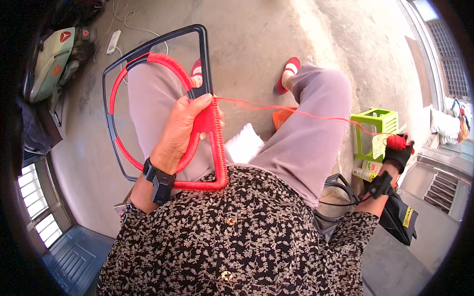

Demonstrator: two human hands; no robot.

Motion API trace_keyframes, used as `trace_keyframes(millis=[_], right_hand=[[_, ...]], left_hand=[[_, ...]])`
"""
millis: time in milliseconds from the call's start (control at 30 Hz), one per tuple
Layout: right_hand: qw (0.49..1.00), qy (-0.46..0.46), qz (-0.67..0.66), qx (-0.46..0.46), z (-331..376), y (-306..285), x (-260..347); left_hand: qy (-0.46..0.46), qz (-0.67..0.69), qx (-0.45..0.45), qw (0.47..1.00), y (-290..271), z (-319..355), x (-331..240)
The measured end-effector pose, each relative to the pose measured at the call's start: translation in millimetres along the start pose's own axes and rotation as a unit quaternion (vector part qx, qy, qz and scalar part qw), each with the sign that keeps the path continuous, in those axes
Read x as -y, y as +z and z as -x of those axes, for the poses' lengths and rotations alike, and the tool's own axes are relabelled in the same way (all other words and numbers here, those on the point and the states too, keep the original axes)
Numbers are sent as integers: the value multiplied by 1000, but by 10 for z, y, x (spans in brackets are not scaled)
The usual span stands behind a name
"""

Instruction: Wrapping a red cord around a circular frame as part of a furniture manufacturing process.

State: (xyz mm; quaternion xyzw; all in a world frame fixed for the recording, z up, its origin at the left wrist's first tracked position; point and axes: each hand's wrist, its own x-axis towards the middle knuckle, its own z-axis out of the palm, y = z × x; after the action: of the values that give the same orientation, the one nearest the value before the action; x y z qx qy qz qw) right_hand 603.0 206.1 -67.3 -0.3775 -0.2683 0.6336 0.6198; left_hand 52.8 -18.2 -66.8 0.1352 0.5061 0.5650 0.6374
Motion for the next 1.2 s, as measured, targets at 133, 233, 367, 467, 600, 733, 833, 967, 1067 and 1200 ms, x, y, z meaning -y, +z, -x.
trace_keyframes(millis=[133, 233, 367, 467, 600, 733, 833, 967, 1067, 1200], right_hand=[[999, -30, 24, -11, 86, 129, 61], [964, 43, 261, 37, 445, 958, -356], [698, 253, 496, 450, 1064, 2208, -1414], [441, 140, 601, 652, 1303, 2729, -2223], [655, 63, 490, 571, 1244, 2979, -2771], [747, 164, 428, 481, 1093, 3088, -2764], [909, 108, 318, 246, 1000, 3201, -2620], [794, -228, 393, 404, 1188, 3264, -2418], [603, -369, 456, 540, 1467, 3404, -2477], [822, -109, 231, 509, 1512, 3466, -2379]], left_hand=[[14, 39, 10, 999, 14, -35, 41], [45, 159, -11, 986, -20, -63, 42], [111, 124, -50, 985, -74, -86, 89], [173, 50, -58, 982, -100, -125, 162], [177, -43, -73, 981, -105, -88, 233], [229, -117, -135, 957, -49, -47, 207], [346, -234, -269, 868, 1, 14, 188], [548, -366, -306, 687, 3, 150, 163], [642, -430, -175, 610, 14, 200, 156], [621, -337, -218, 673, 44, 154, 150]])
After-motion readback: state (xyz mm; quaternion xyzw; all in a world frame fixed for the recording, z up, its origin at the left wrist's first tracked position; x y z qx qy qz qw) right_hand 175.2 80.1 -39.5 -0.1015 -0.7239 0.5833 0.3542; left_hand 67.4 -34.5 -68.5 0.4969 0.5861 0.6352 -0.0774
